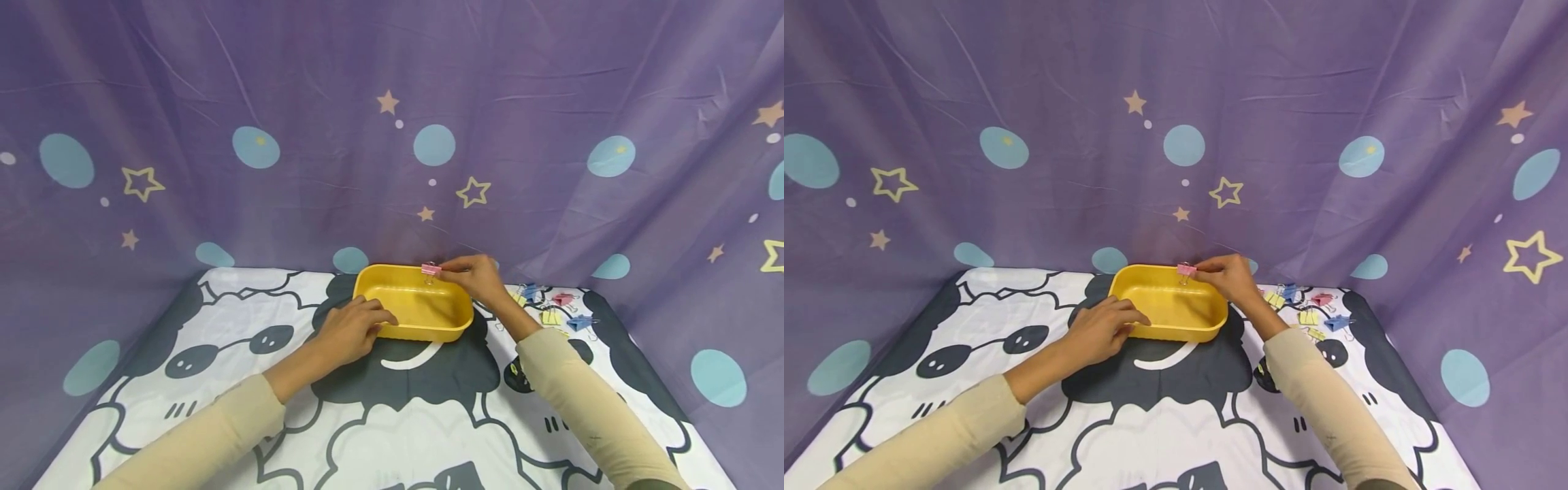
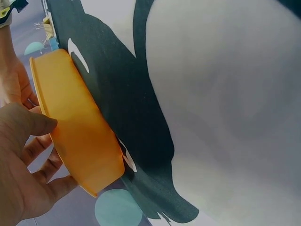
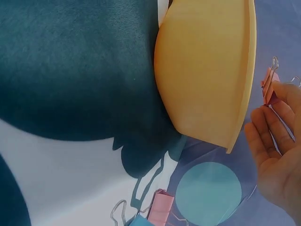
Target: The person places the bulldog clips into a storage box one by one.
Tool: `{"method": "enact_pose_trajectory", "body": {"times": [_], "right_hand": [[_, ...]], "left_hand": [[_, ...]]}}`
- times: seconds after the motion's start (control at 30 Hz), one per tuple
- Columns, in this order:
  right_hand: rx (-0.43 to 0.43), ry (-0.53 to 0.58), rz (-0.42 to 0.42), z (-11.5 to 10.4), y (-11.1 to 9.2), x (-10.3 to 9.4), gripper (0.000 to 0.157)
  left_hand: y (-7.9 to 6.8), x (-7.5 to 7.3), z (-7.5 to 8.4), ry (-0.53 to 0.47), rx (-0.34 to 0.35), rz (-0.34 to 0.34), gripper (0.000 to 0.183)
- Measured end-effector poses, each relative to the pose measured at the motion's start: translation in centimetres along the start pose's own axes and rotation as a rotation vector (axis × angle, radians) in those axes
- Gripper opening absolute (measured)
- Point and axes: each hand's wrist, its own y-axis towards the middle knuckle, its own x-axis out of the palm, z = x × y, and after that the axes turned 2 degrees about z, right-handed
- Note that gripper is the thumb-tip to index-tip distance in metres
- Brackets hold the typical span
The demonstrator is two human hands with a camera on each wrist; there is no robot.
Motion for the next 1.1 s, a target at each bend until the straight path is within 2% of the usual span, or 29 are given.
{"method": "enact_pose_trajectory", "body": {"times": [0.3, 0.7, 1.1], "right_hand": [[-0.005, -0.027, -0.028, -0.7, -0.3, 0.1, 0.056], [0.001, -0.073, 0.017, 0.1, -0.9, -1.0, 0.050], [0.035, -0.081, 0.014, 0.9, -1.7, -2.4, 0.050]], "left_hand": [[0.2, -0.1, 0.2, 0.011, 0.006, 0.000, 0.037], [0.2, -0.1, 0.1, 0.011, 0.007, 0.000, 0.036], [0.1, 0.0, 0.1, -0.002, -0.011, -0.009, 0.035]]}}
